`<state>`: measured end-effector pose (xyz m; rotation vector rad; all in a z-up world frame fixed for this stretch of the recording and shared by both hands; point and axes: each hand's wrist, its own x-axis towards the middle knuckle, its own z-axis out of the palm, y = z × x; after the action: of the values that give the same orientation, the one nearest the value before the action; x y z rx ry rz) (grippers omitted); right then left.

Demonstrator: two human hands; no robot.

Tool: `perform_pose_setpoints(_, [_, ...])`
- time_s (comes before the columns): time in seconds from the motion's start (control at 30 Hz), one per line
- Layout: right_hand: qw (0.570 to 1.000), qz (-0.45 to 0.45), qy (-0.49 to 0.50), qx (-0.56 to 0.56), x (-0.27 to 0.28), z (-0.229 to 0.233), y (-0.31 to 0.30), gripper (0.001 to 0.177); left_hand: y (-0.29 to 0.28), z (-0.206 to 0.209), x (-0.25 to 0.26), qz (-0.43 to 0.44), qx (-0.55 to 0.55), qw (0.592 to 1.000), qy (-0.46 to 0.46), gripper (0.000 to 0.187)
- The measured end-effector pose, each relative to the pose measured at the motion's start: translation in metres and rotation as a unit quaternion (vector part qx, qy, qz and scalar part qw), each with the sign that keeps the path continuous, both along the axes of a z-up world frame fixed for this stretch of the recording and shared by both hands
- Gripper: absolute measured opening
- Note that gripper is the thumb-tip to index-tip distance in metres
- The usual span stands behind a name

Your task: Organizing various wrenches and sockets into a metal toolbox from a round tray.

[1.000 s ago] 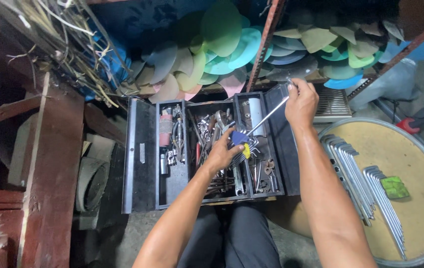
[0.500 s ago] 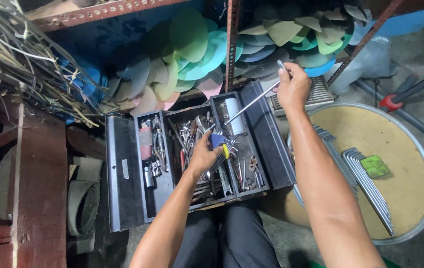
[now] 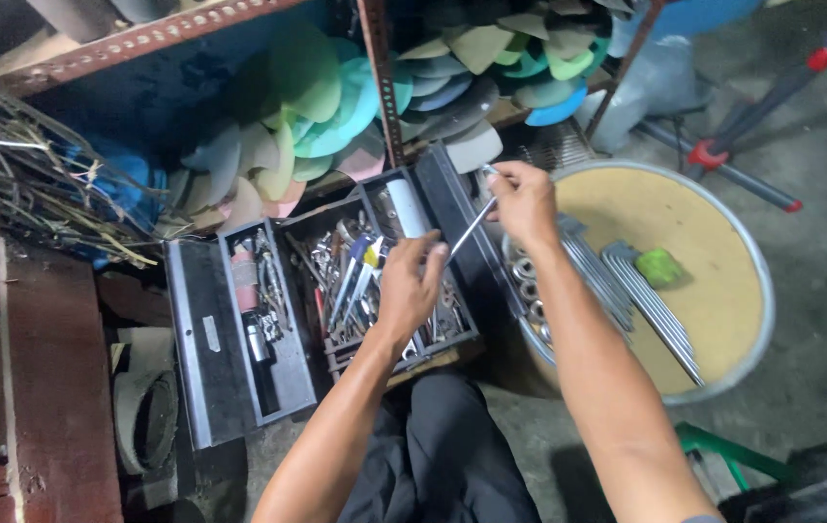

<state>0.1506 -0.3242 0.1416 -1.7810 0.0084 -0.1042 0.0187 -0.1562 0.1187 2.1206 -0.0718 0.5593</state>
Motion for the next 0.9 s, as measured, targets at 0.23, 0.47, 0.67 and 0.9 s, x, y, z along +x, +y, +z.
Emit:
perform_pose_setpoints(0.23, [0.999,-0.005,0.035,-0.025,-0.061,-0.001,-0.027,0.024,-0.043,-0.002,-0.033,-0.036,0.062,0.995,0.076,0.035])
perform_pose_setpoints(0.47, [0.998,-0.017,0.047,-0.026,-0.128,0.032,-0.044,0.024,-0.069,0.014,-0.080,-0.062,0.076,0.988,0.121,0.019])
perform_pose_setpoints(0.67, [1.000,0.003,-0.003,-0.008,-0.180,0.036,-0.074,0.036,-0.095,0.020,-0.111,-0.086,-0.003,0.989,0.120,0.019])
perform_pose_setpoints(0.9, [1.000,0.005,0.005,0.011,-0.240,0.041,-0.116,0.037,-0.140,0.033,-0.115,-0.113,-0.239,0.937,0.231,0.026])
